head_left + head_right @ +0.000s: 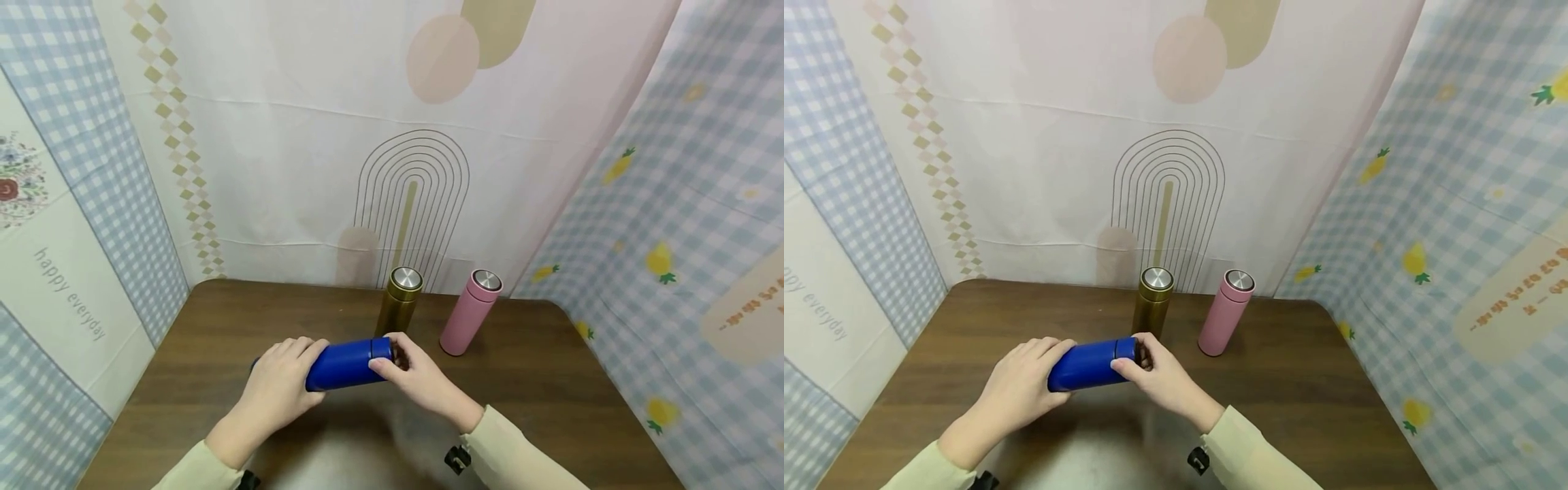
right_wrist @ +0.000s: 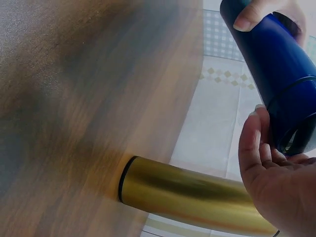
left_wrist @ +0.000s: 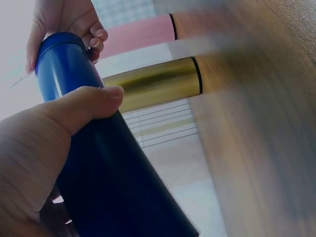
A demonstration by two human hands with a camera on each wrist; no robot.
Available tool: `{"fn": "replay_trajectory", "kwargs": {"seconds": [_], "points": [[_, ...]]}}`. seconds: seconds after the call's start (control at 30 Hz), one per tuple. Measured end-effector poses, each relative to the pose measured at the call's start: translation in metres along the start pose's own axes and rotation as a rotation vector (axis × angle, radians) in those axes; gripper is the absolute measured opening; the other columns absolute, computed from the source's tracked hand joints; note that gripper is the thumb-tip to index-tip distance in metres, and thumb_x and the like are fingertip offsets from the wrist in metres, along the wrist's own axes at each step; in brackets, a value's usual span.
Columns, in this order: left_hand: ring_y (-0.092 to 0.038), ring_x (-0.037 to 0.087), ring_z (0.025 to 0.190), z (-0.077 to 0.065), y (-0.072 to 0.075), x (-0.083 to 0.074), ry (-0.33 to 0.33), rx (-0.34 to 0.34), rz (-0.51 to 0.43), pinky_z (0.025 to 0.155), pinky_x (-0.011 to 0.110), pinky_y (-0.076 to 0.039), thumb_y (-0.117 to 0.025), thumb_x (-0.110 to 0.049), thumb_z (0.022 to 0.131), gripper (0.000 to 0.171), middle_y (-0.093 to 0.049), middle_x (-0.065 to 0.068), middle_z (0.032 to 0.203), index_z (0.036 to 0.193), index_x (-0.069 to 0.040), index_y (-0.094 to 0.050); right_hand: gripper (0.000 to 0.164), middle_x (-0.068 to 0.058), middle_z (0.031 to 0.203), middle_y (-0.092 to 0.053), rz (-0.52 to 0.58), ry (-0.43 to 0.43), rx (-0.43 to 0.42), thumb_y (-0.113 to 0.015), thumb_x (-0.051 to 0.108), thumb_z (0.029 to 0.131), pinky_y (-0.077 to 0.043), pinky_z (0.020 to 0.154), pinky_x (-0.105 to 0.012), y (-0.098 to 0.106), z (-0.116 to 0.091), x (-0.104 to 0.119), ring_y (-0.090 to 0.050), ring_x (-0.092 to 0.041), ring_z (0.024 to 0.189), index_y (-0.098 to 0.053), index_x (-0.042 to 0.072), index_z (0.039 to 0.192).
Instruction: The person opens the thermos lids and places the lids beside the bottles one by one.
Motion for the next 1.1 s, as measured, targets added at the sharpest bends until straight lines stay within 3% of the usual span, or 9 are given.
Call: {"fn": "replay_trajectory", "kwargs": {"seconds": [0.17,0.33,0.43,0.5,0.7,0.87,1.1], "points": [[-0.062,0.023,0.093,-0.0027,-0.0014,0.003,0.041,0.045,-0.052,0.082,0.042,-0.051,-0.086,-0.036,0.057,0.072,-0.064,0.001,0.105,0.12,-0.012,-0.063,0.05,-0.002,0.114,-0.054,-0.107,0.125,0.042,-0.07,0.04,0.088,-0.053,0.075,-0.035,0.0025,-0.0014,0.0056,-0.056,-0.019,0.096,-0.045,0.028,0.13],[-0.058,0.026,0.104,-0.0046,-0.0024,0.0066,0.082,0.071,-0.097,0.091,0.048,-0.045,-0.086,-0.031,0.061,0.073,-0.061,0.002,0.112,0.126,-0.013,-0.059,0.065,0.003,0.123,-0.05,-0.218,0.256,0.037,-0.073,0.044,0.084,-0.051,0.083,-0.037,0.0038,-0.0011,0.0099,-0.054,-0.015,0.101,-0.039,0.032,0.138],[-0.054,0.027,0.109,-0.0049,-0.0018,0.0071,0.078,0.04,-0.105,0.094,0.051,-0.041,-0.087,-0.028,0.061,0.075,-0.06,0.004,0.116,0.128,-0.013,-0.056,0.069,0.003,0.125,-0.051,-0.185,0.211,0.022,-0.073,0.044,0.084,-0.05,0.088,-0.04,0.0035,-0.0006,0.0077,-0.056,-0.014,0.102,-0.035,0.035,0.141],[-0.053,0.028,0.11,-0.0051,-0.001,0.006,0.066,0.018,-0.107,0.095,0.052,-0.04,-0.087,-0.027,0.061,0.076,-0.06,0.006,0.117,0.128,-0.012,-0.056,0.068,-0.001,0.124,-0.052,-0.139,0.156,0.011,-0.071,0.042,0.086,-0.05,0.088,-0.043,0.0035,-0.0006,0.006,-0.058,-0.016,0.1,-0.034,0.031,0.142],[-0.052,0.031,0.111,-0.0065,0.0003,0.0027,0.069,-0.012,-0.083,0.098,0.052,-0.038,-0.087,-0.027,0.062,0.077,-0.058,0.01,0.119,0.13,-0.011,-0.055,0.044,-0.006,0.103,-0.058,-0.079,0.028,-0.024,-0.057,0.041,0.096,-0.053,0.075,-0.034,0.0024,-0.0014,0.0048,-0.06,-0.017,0.085,-0.048,0.015,0.129],[-0.051,0.032,0.112,-0.007,0.0011,0.0017,0.08,-0.018,-0.076,0.098,0.052,-0.037,-0.088,-0.027,0.061,0.078,-0.058,0.01,0.12,0.13,-0.012,-0.055,0.037,-0.004,0.089,-0.06,-0.073,-0.004,-0.009,-0.057,0.045,0.095,-0.053,0.066,-0.031,0.0002,-0.0028,0.0055,-0.061,-0.016,0.077,-0.053,0.014,0.117],[-0.053,0.03,0.111,-0.0073,0.001,0.003,0.078,-0.013,-0.083,0.098,0.052,-0.037,-0.089,-0.03,0.061,0.078,-0.061,0.009,0.119,0.129,-0.011,-0.057,0.037,-0.005,0.096,-0.059,0.016,-0.015,0.028,-0.064,0.037,0.093,-0.052,0.071,-0.032,0.0005,-0.0025,0.0035,-0.06,-0.019,0.083,-0.052,0.017,0.121]]}}
Point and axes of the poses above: each hand's wrist, its own z-axis towards the middle knuckle, its own y-axis out of the back of the hand, x = y × z, the point moved 1 cm from there along z, towards the middle knuckle
